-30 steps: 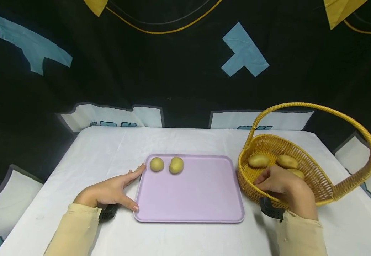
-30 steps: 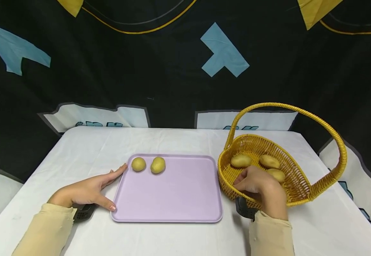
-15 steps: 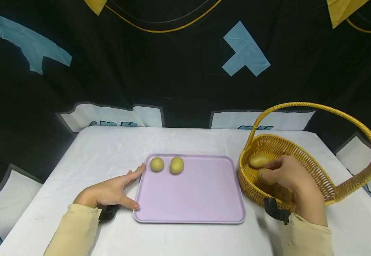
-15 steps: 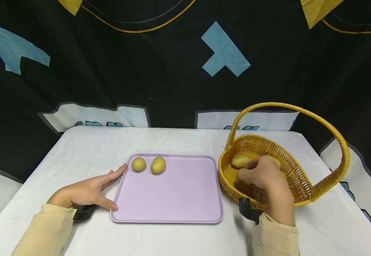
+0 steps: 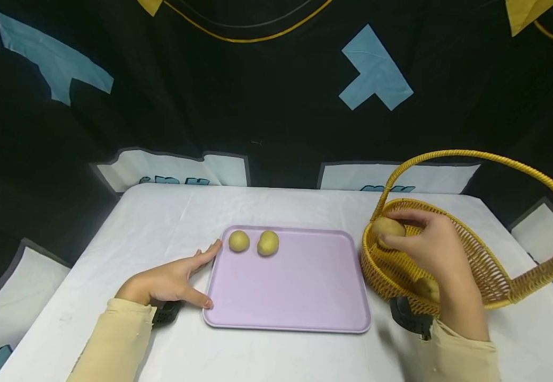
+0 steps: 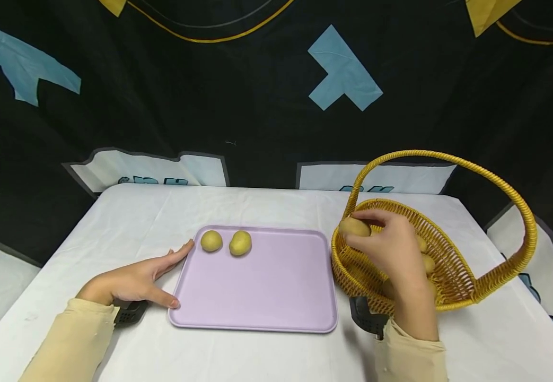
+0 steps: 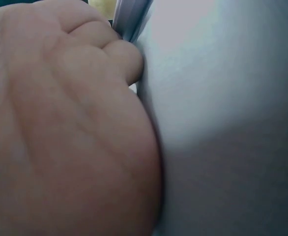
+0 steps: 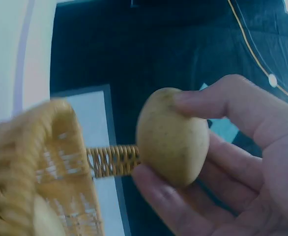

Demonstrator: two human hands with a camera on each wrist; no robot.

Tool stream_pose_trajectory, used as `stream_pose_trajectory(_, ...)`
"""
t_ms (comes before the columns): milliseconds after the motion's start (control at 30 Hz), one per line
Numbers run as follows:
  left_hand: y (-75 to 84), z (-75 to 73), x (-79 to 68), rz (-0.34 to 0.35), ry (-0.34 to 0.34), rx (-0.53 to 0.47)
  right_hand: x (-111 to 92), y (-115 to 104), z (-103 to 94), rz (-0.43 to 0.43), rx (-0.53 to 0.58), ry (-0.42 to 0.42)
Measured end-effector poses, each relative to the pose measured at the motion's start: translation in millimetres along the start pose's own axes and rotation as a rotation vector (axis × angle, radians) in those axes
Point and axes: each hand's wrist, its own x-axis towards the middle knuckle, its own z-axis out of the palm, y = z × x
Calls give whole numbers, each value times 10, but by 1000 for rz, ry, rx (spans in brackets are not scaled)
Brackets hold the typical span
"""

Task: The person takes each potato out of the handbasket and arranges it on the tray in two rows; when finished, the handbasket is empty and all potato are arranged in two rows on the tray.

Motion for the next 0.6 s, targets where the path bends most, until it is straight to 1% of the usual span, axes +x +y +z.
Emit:
stream_pose_trajectory(133,7,11,-13,-13,5,-10,4,-65,102,-82,58,16)
stream_pose_trajectory(233,8,21,-21,-21,7,-21,18,-105,199,-120,95,16)
stream_pose_trajectory(433,10,12,-21,-12,8,-4,72,-137,412,-163,142,-11)
stream_pose_trajectory(600,14,-5,-6,0,2,5,136,-111,646,-175,147,-55)
